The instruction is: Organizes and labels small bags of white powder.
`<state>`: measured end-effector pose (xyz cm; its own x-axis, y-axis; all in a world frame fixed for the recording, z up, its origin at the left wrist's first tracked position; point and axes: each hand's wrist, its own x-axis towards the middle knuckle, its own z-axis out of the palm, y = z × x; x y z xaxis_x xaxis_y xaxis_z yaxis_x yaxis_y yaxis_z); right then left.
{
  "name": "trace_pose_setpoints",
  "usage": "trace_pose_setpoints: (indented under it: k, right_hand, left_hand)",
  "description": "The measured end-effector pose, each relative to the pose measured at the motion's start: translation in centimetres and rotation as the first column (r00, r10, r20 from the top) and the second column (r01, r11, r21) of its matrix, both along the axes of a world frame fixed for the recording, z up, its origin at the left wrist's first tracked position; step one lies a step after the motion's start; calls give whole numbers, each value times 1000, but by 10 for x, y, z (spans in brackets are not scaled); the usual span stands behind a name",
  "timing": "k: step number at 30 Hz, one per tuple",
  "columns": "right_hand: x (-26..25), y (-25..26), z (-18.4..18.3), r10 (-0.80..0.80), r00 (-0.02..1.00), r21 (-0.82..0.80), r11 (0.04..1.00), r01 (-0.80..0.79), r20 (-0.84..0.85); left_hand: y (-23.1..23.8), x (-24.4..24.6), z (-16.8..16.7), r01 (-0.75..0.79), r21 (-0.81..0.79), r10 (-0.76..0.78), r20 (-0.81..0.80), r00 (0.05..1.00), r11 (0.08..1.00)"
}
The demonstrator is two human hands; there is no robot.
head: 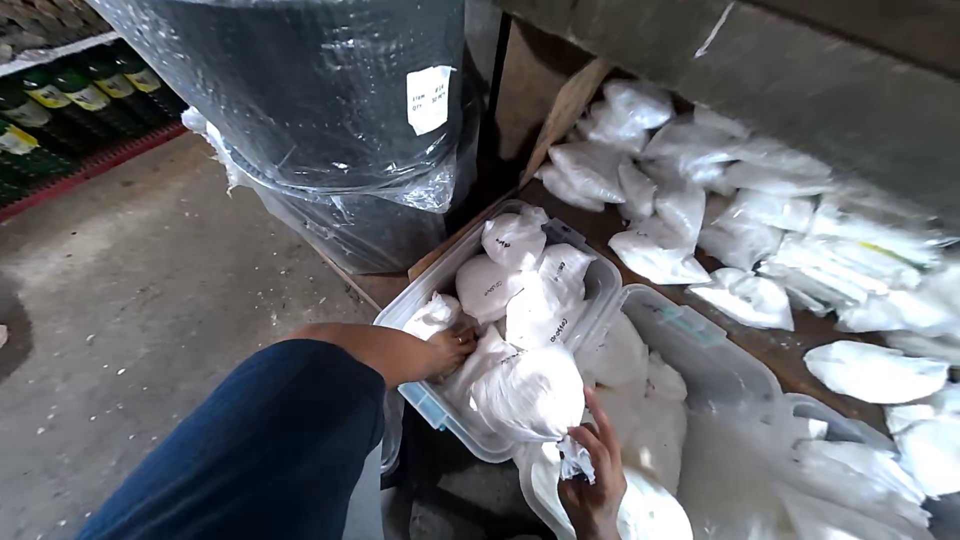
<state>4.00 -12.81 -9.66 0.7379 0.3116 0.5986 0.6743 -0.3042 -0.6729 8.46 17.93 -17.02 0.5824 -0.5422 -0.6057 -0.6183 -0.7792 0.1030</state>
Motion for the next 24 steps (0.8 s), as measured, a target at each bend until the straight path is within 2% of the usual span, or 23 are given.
trace_pose_setpoints:
  k: [3, 5, 8, 9, 11, 14, 18, 21, 24]
  right_hand:
    - [0, 0, 0, -21, 1000, -16, 1000, 21, 7]
    - [-1, -1, 0, -21, 1000, -17, 1000, 21, -6]
    - [-2, -3, -1, -14, 999, -11, 1000, 14, -32]
    - [-3, -3, -1, -11, 999, -6, 1000, 10, -41]
    - [-3, -3, -2, -13, 999, -3, 1000, 13, -43]
    - [-1, -1, -2, -8, 999, -3, 1000, 8, -36]
    - [-2, -2, -2, -6, 999, -11, 1000, 6, -34]
    - [-1, 0, -2, -11, 1000, 1, 1000, 11, -15]
    - [-2, -1, -1, -8, 999, 30, 1000, 7, 33]
  left_hand:
    - [1, -1, -3, 9, -13, -9, 22, 1000, 1000]
    - [-1, -1, 4, 32, -11, -32, -37, 999, 999]
    - [-5, 8, 10, 177, 5, -175, -139, 975, 984]
    - [-4, 10, 7, 184, 11, -181, -135, 974, 983]
    - [-7, 7, 3, 26, 17, -23, -126, 992, 1000]
    - [-13, 7, -2, -204, -67, 196, -114, 974, 977]
    - [-9, 9, -11, -118, -56, 117, -9, 993, 991]
    - [-11, 14, -6, -177, -47, 173, -67, 983, 983]
    - [-15, 20, 1, -171, 9, 171, -113, 979, 985]
